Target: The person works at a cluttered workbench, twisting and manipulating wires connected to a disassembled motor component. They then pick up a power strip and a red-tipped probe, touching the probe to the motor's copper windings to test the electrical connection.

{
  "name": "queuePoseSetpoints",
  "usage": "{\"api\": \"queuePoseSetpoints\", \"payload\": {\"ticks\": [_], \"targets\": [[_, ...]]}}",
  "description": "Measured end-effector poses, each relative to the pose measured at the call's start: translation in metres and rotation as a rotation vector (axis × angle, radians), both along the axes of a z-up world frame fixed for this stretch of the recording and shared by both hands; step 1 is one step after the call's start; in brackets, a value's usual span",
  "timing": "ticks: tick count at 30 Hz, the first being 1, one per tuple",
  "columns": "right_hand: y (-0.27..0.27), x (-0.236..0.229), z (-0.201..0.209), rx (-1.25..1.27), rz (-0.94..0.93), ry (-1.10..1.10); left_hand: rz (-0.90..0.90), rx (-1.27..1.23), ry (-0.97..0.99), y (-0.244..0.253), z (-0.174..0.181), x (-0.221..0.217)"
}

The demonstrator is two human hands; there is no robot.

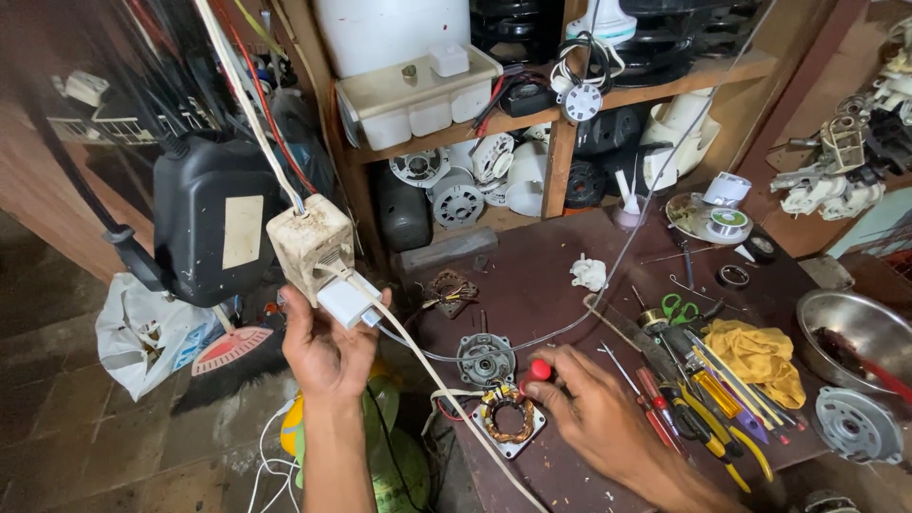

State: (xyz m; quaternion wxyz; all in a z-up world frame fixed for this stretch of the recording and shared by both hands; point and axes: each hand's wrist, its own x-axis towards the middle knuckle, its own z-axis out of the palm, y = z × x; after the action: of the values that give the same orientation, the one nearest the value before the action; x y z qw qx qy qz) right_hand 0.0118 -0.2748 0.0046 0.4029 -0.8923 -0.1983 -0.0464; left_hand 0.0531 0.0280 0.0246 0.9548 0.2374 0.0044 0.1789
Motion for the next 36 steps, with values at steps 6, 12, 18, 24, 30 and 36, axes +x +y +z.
{"api": "queuePoseSetpoints", "payload": {"ticks": [6, 12, 18, 24, 30, 36], "targets": [[-0.0001, -0.0005, 0.0021, 0.0, 0.024, -0.029, 0.017, 0.002, 0.02, -0.0024, 0.0029, -0.0011], [-0.0012, 0.0011, 0.0013, 0.003, 0.045, -0.023, 0.012, 0.012, 0.019, -0.0016, 0.0011, 0.0], [-0.0021, 0.002, -0.0029, 0.014, 0.073, -0.078, -0.006, 0.0, 0.02, -0.0017, 0.0007, -0.0013], [-0.0006, 0.0015, -0.0027, 0.032, 0.132, -0.135, -0.016, -0.007, -0.001, -0.001, -0.0011, -0.0011], [-0.0001, 0.0017, -0.0013, 0.061, 0.15, -0.127, -0.036, -0.019, -0.007, 0.0005, -0.0042, 0.0007], [-0.0017, 0.0008, 0.0002, 0.01, 0.1, -0.059, -0.024, 0.011, -0.029, -0.0003, -0.0034, -0.0001]]}}
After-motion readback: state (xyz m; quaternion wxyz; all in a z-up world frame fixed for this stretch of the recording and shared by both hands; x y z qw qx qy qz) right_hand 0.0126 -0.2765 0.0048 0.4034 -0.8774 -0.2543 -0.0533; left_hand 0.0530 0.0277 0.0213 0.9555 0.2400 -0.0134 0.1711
